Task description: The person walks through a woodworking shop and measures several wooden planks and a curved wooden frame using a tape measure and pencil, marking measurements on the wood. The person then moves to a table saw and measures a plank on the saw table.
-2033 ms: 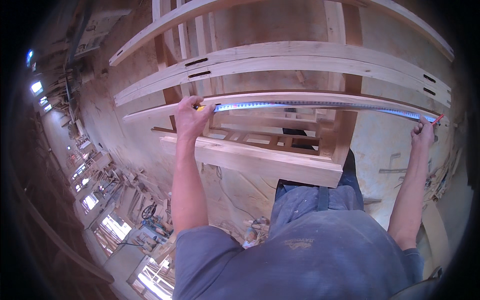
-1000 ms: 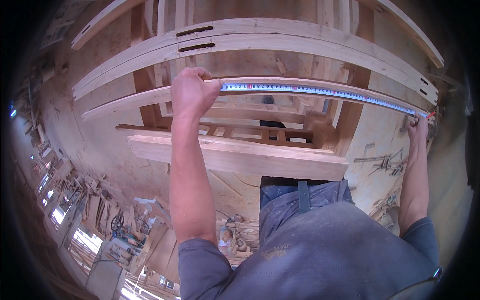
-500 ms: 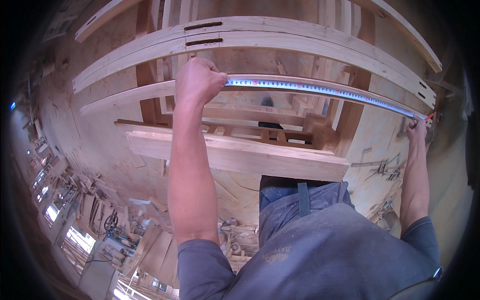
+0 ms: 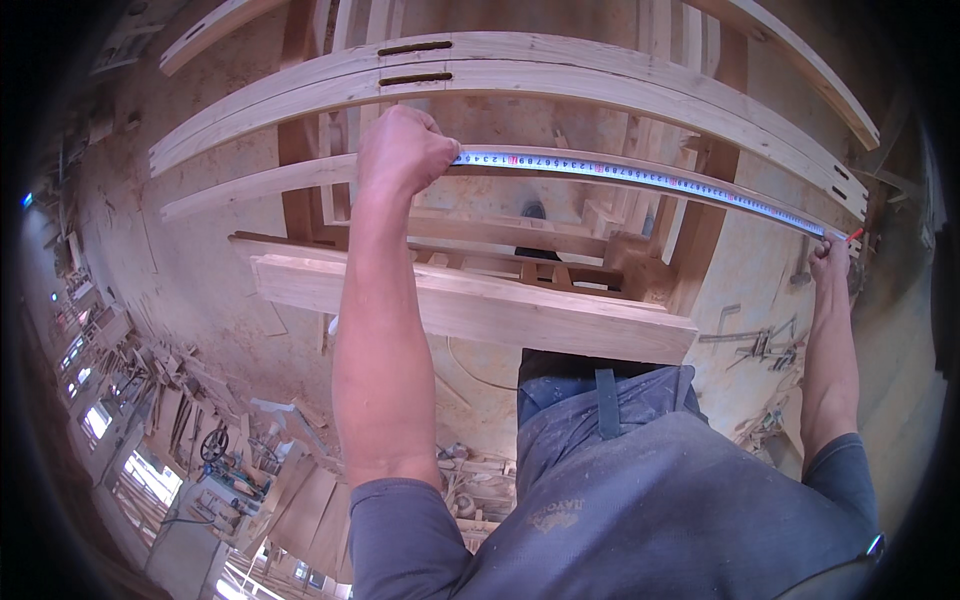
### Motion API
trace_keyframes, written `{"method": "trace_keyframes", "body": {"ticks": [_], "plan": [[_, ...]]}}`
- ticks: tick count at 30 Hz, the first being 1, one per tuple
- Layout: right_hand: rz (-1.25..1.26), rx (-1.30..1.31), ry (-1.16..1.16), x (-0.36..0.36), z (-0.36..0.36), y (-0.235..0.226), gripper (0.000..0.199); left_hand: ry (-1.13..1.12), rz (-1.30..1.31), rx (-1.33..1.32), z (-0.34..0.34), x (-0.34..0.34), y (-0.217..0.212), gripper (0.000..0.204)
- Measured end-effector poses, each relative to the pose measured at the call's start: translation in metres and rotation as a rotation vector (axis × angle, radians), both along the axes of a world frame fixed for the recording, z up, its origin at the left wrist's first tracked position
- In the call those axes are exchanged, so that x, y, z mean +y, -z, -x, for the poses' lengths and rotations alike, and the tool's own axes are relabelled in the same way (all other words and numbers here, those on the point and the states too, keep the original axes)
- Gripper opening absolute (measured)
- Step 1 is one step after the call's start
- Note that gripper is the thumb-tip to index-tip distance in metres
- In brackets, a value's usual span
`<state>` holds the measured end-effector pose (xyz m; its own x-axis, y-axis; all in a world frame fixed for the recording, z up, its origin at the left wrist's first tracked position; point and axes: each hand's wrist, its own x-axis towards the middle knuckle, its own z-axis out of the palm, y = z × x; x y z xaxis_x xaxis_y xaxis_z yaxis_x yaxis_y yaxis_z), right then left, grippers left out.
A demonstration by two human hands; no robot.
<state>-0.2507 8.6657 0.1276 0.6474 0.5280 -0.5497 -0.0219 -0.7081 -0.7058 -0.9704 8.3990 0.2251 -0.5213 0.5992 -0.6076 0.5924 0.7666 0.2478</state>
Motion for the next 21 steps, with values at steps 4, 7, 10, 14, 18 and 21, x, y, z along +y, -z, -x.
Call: {"method": "trace_keyframes", "body": {"ticks": [4, 7, 10, 14, 18, 21], "plan": [[-0.001, 0.011, -0.007, -0.002, 0.01, -0.005, 0.019, 0.003, 0.02, 0.003, 0.0, 0.002, -0.002, 0.027], [0.002, 0.013, -0.01, -0.002, 0.009, -0.005, 0.019, -0.013, 0.039, -0.017, -0.001, 0.004, -0.007, 0.027], [-0.004, 0.008, -0.018, 0.001, 0.001, 0.0, 0.016, -0.006, 0.042, -0.009, -0.002, 0.004, -0.01, 0.027], [-0.006, -0.003, -0.03, 0.002, 0.0, 0.002, 0.013, -0.026, 0.039, -0.02, 0.0, 0.004, -0.006, 0.028], [0.003, -0.01, -0.038, 0.0, 0.006, -0.002, 0.013, -0.03, 0.041, -0.022, -0.001, 0.003, -0.007, 0.028], [-0.009, 0.015, -0.039, -0.001, 0.005, -0.002, 0.016, -0.031, 0.038, -0.025, -0.001, 0.004, -0.007, 0.028]]}}
